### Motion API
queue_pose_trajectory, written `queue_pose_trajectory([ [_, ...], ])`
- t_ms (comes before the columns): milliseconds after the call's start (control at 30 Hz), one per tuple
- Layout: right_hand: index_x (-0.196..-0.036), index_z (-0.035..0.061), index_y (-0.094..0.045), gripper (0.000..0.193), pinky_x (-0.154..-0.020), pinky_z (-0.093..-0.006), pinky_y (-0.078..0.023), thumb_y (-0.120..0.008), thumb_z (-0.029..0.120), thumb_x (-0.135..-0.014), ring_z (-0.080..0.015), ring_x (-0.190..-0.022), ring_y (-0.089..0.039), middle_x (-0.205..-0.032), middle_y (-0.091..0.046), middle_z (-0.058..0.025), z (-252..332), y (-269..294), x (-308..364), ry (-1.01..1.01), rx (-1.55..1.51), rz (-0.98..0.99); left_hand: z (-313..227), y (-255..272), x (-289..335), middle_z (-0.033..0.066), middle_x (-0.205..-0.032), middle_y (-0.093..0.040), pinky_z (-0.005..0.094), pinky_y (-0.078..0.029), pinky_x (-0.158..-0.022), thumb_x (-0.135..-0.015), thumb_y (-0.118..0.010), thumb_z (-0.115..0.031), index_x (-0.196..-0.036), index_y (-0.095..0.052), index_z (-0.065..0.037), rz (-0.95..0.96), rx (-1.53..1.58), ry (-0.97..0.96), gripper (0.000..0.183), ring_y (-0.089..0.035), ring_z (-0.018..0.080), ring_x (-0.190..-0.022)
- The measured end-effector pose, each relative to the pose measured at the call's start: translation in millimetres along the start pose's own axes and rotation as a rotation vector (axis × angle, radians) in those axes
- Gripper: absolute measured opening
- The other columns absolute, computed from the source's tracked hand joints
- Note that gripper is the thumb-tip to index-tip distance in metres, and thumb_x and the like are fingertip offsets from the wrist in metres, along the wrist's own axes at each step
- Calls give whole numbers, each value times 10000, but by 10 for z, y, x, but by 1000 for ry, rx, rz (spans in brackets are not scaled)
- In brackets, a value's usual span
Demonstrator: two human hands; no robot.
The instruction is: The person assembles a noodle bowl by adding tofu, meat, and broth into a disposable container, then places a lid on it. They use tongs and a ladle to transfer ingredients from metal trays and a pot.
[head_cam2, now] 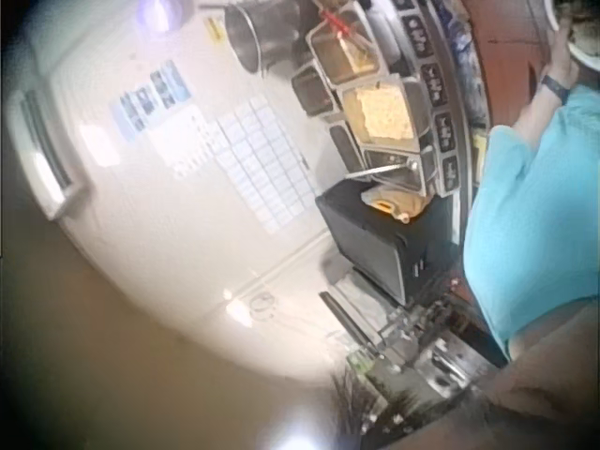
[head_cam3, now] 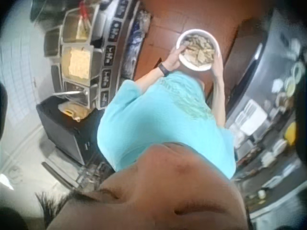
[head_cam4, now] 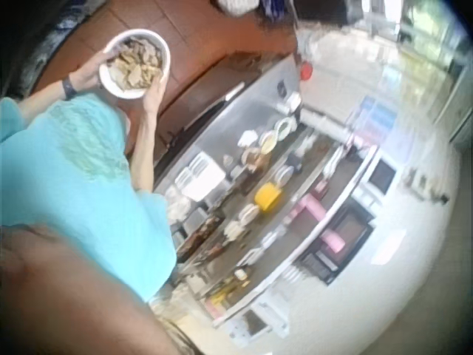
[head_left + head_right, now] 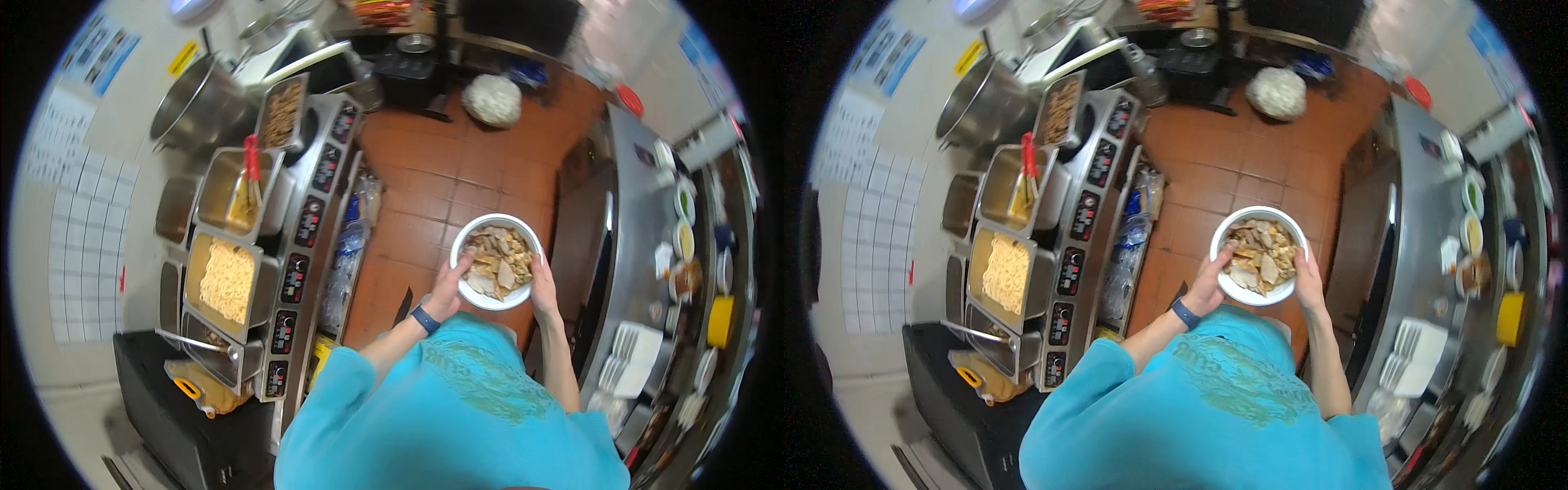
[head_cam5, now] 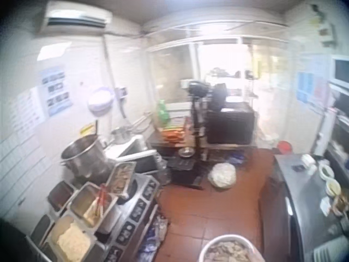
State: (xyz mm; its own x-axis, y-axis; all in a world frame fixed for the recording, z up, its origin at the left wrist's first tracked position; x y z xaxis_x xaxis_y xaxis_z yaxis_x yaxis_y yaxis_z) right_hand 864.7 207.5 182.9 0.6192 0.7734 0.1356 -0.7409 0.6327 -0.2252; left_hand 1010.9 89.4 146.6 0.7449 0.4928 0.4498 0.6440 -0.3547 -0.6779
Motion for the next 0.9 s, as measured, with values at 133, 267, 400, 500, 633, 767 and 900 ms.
queue_pose_trajectory([
  [133, -1262, 10, -564, 458, -971, -312, -449, -337, 364, -1082, -162, -1089, -581, -1214, -610, -68, -47, -1048, -1242, -152, 298, 293, -1004, 693, 187, 112, -1292, -594, 347, -492, -973, -930, -689, -220, -1346, -504, -32, -234, 150, -268, 492, -590, 216, -1166],
  [267, -1069, -3, -602, 199, -744, -281, -503, -559, 174, -988, -127, -834, -619, -894, -651, -43, 198, -2676, -2409, 74, 502, 609, -1435, 1184, 451, 101, -1327, -579, 364, -464, -1021, -989, -590, -254, -1370, -487, -33, -345, 476, -393, 453, -567, 227, -1209],
  [400, -1139, 49, -607, 302, -939, -443, -460, -617, 120, -845, -361, -1085, -565, -1120, -621, -177, 480, -5026, -3086, 903, 757, 836, -1598, 1660, 717, 106, -1340, -569, 389, -451, -1038, -995, -559, -229, -1378, -474, -41, -608, 553, -571, 435, -567, 245, -1210],
  [500, -1378, 73, -435, 660, -1008, -444, -437, -711, 203, -792, -378, -1168, -527, -1187, -593, -200, 211, -6441, -3485, 900, 1016, 947, -1615, 1856, 715, 102, -1308, -594, 392, -460, -1028, -989, -567, -227, -1362, -492, -41, -712, 693, -703, 423, -577, 247, -1198],
  [633, -1230, 34, -581, 525, -893, -442, -516, -729, 302, -804, -355, -1005, -655, -1026, -691, -197, -21, -7469, -3327, 802, 1163, 1574, -1829, 1944, 372, 133, -1315, -589, 420, -485, -1004, -996, -554, -267, -1353, -490, -25, -781, 706, -844, 436, -588, 268, -1186],
  [767, -1165, 4, -610, 597, -870, -445, -519, -748, 461, -806, -368, -1003, -659, -994, -703, -188, -195, -7641, -2668, 1244, 1317, 1929, -2151, 1838, -131, 151, -1349, -556, 417, -466, -1036, -994, -546, -222, -1412, -418, -12, -859, 831, -941, 484, -563, 279, -1227],
  [900, -1147, 14, -660, 448, -826, -433, -536, -711, 342, -846, -318, -965, -689, -996, -727, -120, -504, -7448, -2304, 1564, 1465, 2126, -2483, 1761, -607, 148, -1366, -544, 412, -465, -1036, -987, -565, -220, -1417, -416, -17, -963, 876, -984, 498, -552, 276, -1235],
])
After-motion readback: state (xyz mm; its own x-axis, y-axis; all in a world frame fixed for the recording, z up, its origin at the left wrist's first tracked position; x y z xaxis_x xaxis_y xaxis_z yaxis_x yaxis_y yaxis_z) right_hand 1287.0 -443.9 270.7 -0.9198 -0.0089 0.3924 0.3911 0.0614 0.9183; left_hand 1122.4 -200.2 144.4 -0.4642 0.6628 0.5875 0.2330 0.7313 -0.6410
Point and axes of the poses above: each hand's wrist, its own x-axis away from the middle knuckle, its own y-axis out of the back of the hand, z = x × y, the point moved 9 cm from there along -x, towards the middle knuckle
